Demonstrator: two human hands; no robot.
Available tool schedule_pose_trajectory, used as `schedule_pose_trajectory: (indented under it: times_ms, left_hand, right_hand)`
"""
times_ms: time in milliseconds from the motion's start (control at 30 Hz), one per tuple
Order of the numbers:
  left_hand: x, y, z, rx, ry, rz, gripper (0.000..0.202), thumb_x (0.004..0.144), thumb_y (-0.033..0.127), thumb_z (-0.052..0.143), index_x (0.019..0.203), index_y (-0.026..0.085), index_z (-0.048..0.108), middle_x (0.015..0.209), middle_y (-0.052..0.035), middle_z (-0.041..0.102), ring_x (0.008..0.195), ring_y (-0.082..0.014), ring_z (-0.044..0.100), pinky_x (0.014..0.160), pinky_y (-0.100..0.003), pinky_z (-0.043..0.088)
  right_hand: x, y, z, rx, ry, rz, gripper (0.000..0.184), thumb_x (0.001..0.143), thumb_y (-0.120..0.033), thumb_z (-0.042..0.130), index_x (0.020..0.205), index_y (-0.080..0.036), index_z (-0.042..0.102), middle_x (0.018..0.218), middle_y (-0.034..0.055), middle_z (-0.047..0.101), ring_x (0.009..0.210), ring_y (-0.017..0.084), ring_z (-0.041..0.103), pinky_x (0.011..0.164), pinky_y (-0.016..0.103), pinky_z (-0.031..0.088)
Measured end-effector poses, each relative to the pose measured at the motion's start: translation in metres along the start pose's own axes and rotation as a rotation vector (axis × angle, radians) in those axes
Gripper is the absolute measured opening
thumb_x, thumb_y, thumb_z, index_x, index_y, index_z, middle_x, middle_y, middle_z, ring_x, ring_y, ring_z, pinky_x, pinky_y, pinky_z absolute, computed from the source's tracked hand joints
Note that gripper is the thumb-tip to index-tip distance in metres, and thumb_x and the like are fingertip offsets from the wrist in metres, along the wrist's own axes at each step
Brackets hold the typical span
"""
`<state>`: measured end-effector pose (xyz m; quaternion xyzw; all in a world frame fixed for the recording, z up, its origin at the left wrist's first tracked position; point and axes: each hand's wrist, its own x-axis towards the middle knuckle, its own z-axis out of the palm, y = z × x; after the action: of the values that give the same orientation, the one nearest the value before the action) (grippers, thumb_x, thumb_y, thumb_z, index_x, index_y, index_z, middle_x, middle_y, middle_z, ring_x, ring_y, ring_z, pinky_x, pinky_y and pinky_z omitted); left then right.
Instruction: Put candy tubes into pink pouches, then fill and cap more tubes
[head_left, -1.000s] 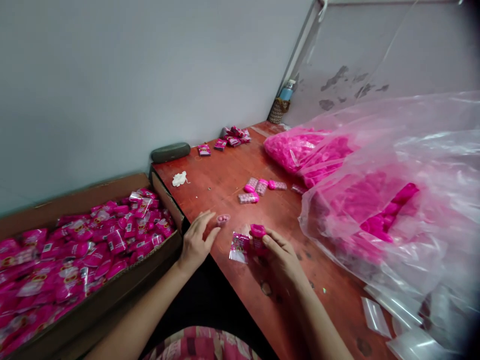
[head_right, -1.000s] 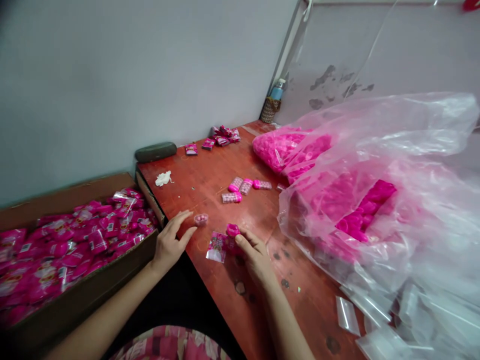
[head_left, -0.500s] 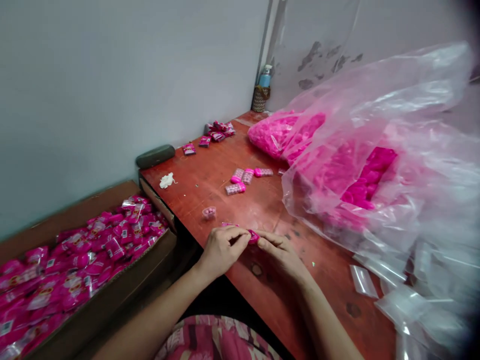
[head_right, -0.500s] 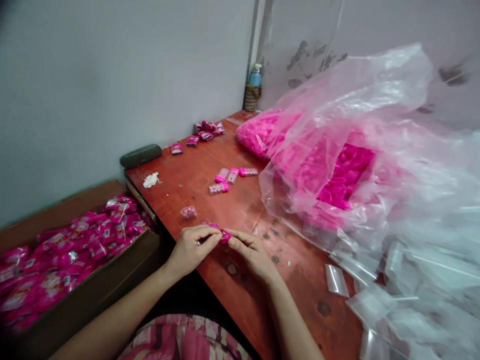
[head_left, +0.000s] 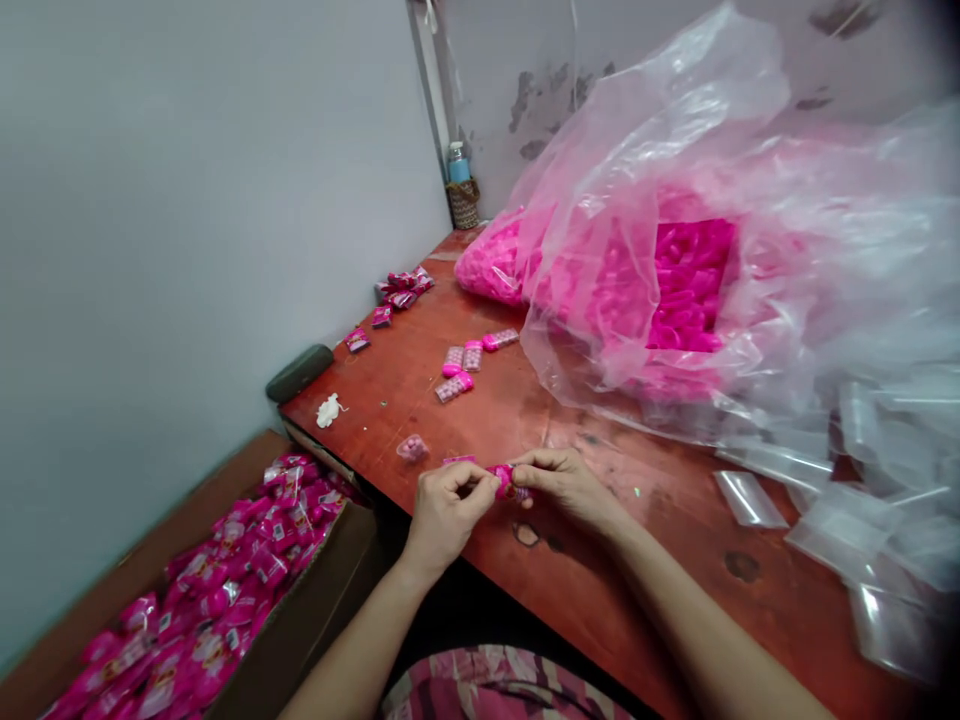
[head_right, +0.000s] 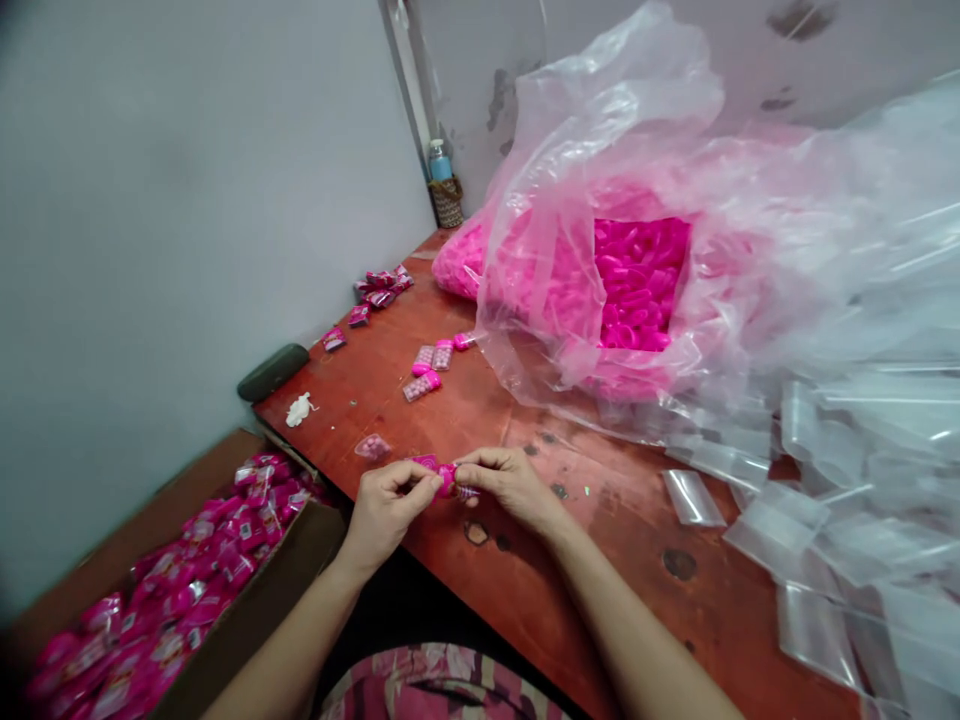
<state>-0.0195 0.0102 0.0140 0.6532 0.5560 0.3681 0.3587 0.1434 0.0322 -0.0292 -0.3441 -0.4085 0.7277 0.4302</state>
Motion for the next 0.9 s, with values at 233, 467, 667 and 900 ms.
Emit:
schedule_pose_trajectory:
  times_ms: [233,467,667,900]
  left_hand:
    - [-0.014,-0.009,0.005,-0.126,0.032,-0.09,0.021,0.076,0.028,0.057,0.061,0.013,0.059,0.052,0.0027,0.049,0.05,-0.0088,0.042,0.051,-0.02,0.033]
    - [-0.02,-0.012,0.015,-0.247,-0.03,-0.216,0.019,0.077,0.032,0.056,0.071,0.014,0.061,0.049,0.0023,0.053,0.048,-0.0102,0.047,0.053,-0.021,0.037]
    - [-0.024,-0.005,0.017,0.041,0.058,-0.078,0.025,0.073,0.022,0.053,0.05,0.015,0.046,0.046,0.0043,0.042,0.045,-0.0078,0.037,0.049,-0.021,0.03]
    - [-0.03,-0.014,0.023,-0.079,0.087,-0.192,0.024,0.078,0.031,0.053,0.061,0.015,0.055,0.053,0.0013,0.054,0.051,-0.0109,0.049,0.053,-0.021,0.037]
  right_hand:
    - [0.002,0.002,-0.006,-0.125,-0.09,0.014,0.024,0.067,-0.036,0.068,0.069,-0.012,0.067,0.052,-0.0006,0.057,0.043,0.007,0.046,0.043,0.019,0.035]
    - [0.002,0.002,-0.003,-0.28,-0.064,-0.155,0.027,0.077,-0.039,0.057,0.068,-0.014,0.062,0.057,-0.0029,0.051,0.052,0.007,0.043,0.049,0.019,0.033]
    - [0.003,0.005,-0.001,-0.454,-0.051,-0.269,0.028,0.081,-0.037,0.051,0.067,-0.015,0.061,0.06,-0.0014,0.053,0.057,0.01,0.047,0.054,0.021,0.035]
    - [0.009,0.007,-0.002,-0.43,0.08,-0.277,0.028,0.082,-0.039,0.049,0.065,-0.017,0.053,0.057,-0.0036,0.047,0.052,0.009,0.043,0.05,0.02,0.033]
